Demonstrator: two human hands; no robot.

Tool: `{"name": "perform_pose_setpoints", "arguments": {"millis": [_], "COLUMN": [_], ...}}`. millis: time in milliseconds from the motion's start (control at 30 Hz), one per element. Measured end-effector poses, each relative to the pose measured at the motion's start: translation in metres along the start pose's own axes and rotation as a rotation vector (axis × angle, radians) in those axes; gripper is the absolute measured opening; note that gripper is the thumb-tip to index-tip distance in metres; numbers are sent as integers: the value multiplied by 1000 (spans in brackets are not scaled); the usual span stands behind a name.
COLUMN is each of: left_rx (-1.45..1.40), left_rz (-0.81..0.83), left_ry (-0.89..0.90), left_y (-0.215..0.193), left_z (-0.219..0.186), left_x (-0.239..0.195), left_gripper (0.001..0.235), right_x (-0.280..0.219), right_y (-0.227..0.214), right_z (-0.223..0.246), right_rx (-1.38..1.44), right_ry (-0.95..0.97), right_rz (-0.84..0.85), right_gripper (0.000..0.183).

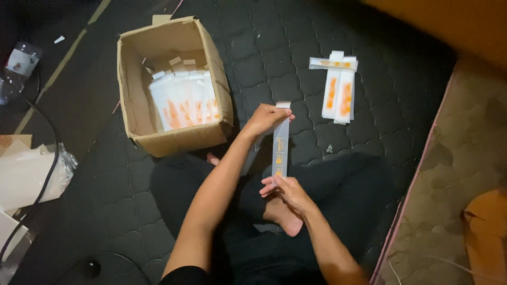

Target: The person sits on a black mat and repeatedly takes small, white, rectangular packets from a cardboard box. They unfold each packet to reveal an orange strip, then refold it and place it into a stack on the floor. The person continues this process, handling the packets one by one.

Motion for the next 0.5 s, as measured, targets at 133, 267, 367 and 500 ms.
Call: {"name": "perform_pose_setpoints", "arguments": {"millis": [133,267,367,500], "left_rx": [31,156,172,146], "left_rz": [-9,-18,-27,-49], "left_ry": [29,82,78,90], "left_y": [-3,-3,-3,-1], "left_z": [1,-3,-8,-15], "left_x": [-2,-5,-10,-17], "left_gripper": [29,32,32,28], "right_x": [2,2,0,-4], "right_y": [-1,-5,-4,-2], "right_z": [-3,-7,-3,5], "right_rx": [8,17,9,-18], "right_ry": [2,-2,10,-14], "right_rz": [18,42,48,43], "right_gripper": [53,53,52,50]}}
Point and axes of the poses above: each hand's wrist, its own x-axis towards the middle knuckle, its own y-axis out of the palm, z = x × y, the point moved 9 cm from there along x, towards the middle knuckle, and after that the axes turned 3 degrees about -y, right-handed, at the moved point
